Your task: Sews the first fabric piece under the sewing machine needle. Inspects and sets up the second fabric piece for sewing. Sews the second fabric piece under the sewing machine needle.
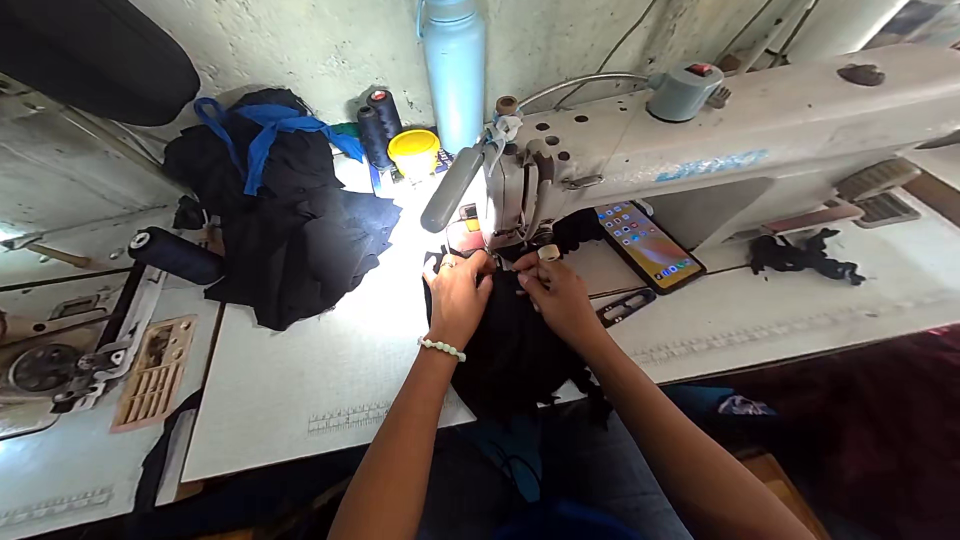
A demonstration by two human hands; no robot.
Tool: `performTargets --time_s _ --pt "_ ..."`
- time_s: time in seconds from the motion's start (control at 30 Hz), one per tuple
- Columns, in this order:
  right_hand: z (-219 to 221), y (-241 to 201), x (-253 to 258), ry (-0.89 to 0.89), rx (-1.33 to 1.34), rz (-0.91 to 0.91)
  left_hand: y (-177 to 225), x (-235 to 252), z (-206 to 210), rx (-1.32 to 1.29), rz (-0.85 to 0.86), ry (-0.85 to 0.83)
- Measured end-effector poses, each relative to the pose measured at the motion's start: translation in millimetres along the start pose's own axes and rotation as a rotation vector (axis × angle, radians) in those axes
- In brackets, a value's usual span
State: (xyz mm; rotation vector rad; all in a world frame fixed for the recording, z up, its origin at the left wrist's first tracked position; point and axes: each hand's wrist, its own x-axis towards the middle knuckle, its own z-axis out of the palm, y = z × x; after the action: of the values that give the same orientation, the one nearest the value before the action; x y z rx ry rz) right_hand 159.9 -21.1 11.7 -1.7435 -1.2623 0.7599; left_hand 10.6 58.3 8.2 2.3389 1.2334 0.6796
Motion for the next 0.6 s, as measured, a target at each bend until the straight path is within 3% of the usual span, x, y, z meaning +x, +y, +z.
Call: performTargets --time_s 0.2,0.37,0.43,0.5,0.6 --pt "-5 19 3 -0.04 0.093 -0.041 0 -10 13 0.031 0.067 0.101" --pt "3 18 5 0.183 -0.321 -0.364 -2 -5 9 -0.011 0.049 0.055" --pt "5 15 5 0.245 -0.418 -0.416 -2 -3 6 -0.038 0.046 0.028" --pt "6 6 5 0.22 -0.387 -0.38 -2 0 2 -0.05 0.045 -0.006" --pt "5 -11 4 0.062 -0.158 -0.153 3 1 -1 -0.005 0.026 -0.075"
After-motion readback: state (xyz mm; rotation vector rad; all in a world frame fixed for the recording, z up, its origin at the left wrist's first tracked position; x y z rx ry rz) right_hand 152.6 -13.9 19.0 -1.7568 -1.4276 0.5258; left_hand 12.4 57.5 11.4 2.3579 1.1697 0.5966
